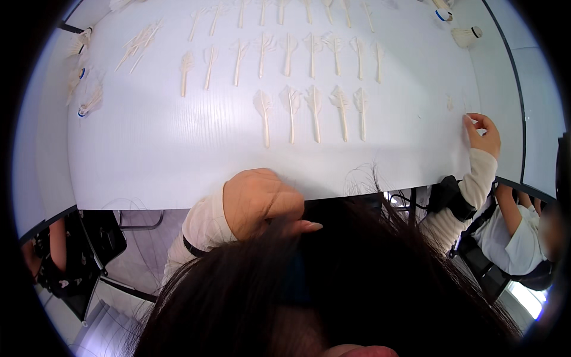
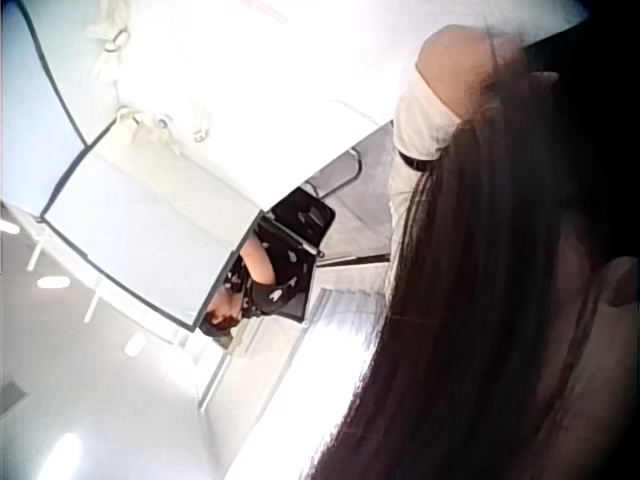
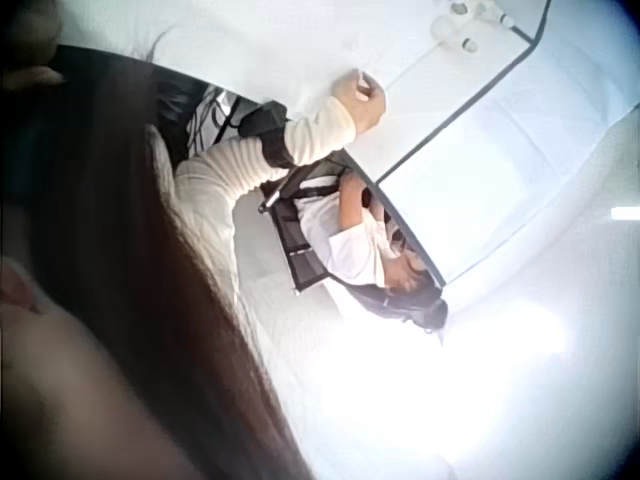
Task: The person assembles a shuttlecock by picking up white feathers and inserting them into the base, then uses a thin tool to apply a substance to secure them.
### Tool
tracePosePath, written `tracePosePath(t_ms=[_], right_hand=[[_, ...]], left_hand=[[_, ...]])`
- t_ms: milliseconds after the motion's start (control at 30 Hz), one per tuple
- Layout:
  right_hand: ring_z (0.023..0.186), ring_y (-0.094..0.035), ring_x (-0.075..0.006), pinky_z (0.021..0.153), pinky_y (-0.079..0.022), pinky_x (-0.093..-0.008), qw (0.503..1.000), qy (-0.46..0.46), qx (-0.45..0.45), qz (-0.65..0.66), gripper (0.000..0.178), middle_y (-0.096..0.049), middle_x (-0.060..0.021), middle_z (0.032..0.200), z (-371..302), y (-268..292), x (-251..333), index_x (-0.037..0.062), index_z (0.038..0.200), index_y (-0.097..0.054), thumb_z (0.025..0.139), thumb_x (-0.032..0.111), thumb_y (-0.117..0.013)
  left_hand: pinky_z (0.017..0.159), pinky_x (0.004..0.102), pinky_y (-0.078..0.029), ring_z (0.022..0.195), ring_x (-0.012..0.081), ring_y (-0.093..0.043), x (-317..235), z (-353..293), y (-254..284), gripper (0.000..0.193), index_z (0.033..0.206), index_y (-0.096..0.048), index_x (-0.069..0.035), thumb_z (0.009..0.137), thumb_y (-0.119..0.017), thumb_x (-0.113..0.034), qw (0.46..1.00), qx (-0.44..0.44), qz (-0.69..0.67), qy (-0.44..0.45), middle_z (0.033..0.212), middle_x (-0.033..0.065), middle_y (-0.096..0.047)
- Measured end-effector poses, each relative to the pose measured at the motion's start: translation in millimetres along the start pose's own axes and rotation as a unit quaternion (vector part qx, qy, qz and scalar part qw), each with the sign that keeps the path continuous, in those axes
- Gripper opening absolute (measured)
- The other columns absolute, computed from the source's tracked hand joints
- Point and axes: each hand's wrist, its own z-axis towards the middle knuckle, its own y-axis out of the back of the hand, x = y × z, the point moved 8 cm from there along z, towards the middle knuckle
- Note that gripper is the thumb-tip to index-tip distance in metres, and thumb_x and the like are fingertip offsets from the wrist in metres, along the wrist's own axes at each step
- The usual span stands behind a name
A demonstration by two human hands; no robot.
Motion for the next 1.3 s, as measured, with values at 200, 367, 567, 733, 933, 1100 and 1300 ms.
tracePosePath(t_ms=[200, 367, 567, 733, 933, 1100, 1300], right_hand=[[0.078, -0.057, -0.0167, 0.072, -0.046, -0.0330, 0.999, -0.027, 0.004, -0.026, 0.021, -0.060, -0.0004, 0.078, 2, 4, 0, 0.0098, 0.091, -0.070, 0.082, 0.029, -0.073], [0.075, -0.058, -0.0174, 0.069, -0.046, -0.0327, 0.999, -0.024, 0.026, -0.030, 0.023, -0.063, -0.0025, 0.076, -5, 9, 4, 0.0059, 0.086, -0.070, 0.081, 0.028, -0.074], [0.069, -0.059, -0.0181, 0.067, -0.046, -0.0325, 0.994, -0.007, 0.105, -0.039, 0.023, -0.066, -0.0063, 0.073, -29, 18, 19, 0.0024, 0.080, -0.069, 0.078, 0.025, -0.075], [0.066, -0.050, -0.0125, 0.061, -0.038, -0.0292, 0.979, 0.021, 0.202, -0.001, 0.016, -0.061, -0.0014, 0.068, -44, 7, 40, 0.0035, 0.077, -0.067, 0.076, 0.018, -0.073], [0.059, -0.037, -0.0091, 0.056, -0.033, -0.0265, 0.968, 0.087, 0.222, 0.076, 0.014, -0.058, 0.0021, 0.069, -56, -1, 62, 0.0042, 0.076, -0.060, 0.076, 0.013, -0.070], [0.059, -0.035, -0.0063, 0.053, -0.031, -0.0242, 0.954, 0.099, 0.255, 0.119, 0.010, -0.058, 0.0031, 0.071, -66, -4, 82, 0.0041, 0.077, -0.060, 0.076, 0.010, -0.068], [0.060, -0.039, -0.0068, 0.055, -0.033, -0.0240, 0.945, 0.111, 0.280, 0.130, 0.009, -0.057, 0.0009, 0.072, -79, -2, 104, 0.0031, 0.078, -0.059, 0.076, 0.007, -0.067]], left_hand=[[0.065, 0.0418, -0.044, 0.067, 0.0309, -0.057, -2, -1, -1, 0.017, 0.072, -0.058, -0.008, 0.084, -0.061, -0.020, 0.997, 0.070, -0.028, -0.031, 0.068, 0.0081, -0.057], [0.065, 0.0417, -0.044, 0.066, 0.0319, -0.056, -2, -3, -2, 0.012, 0.071, -0.056, -0.006, 0.080, -0.057, -0.015, 0.997, 0.052, -0.027, -0.048, 0.069, 0.0094, -0.056], [0.063, 0.0416, -0.043, 0.065, 0.0337, -0.055, -7, -5, 5, 0.006, 0.074, -0.058, -0.005, 0.074, -0.058, -0.011, 0.997, 0.025, -0.030, -0.065, 0.068, 0.0114, -0.056], [0.062, 0.0418, -0.043, 0.064, 0.0334, -0.055, -10, -4, 5, 0.008, 0.077, -0.060, -0.004, 0.074, -0.058, -0.011, 0.997, 0.030, -0.029, -0.060, 0.067, 0.0114, -0.056], [0.061, 0.0419, -0.043, 0.065, 0.0336, -0.056, -5, -4, -2, 0.012, 0.080, -0.059, -0.003, 0.074, -0.059, -0.014, 0.994, 0.073, -0.009, -0.080, 0.066, 0.0108, -0.055], [0.055, 0.0423, -0.041, 0.060, 0.0330, -0.055, -9, -8, 4, 0.010, 0.080, -0.057, -0.004, 0.076, -0.058, -0.012, 0.993, -0.003, -0.036, -0.116, 0.064, 0.0095, -0.053], [0.054, 0.0437, -0.041, 0.060, 0.0353, -0.054, -12, -3, 5, 0.011, 0.077, -0.058, -0.003, 0.077, -0.063, -0.013, 0.994, 0.012, -0.034, -0.102, 0.065, 0.0128, -0.054]])
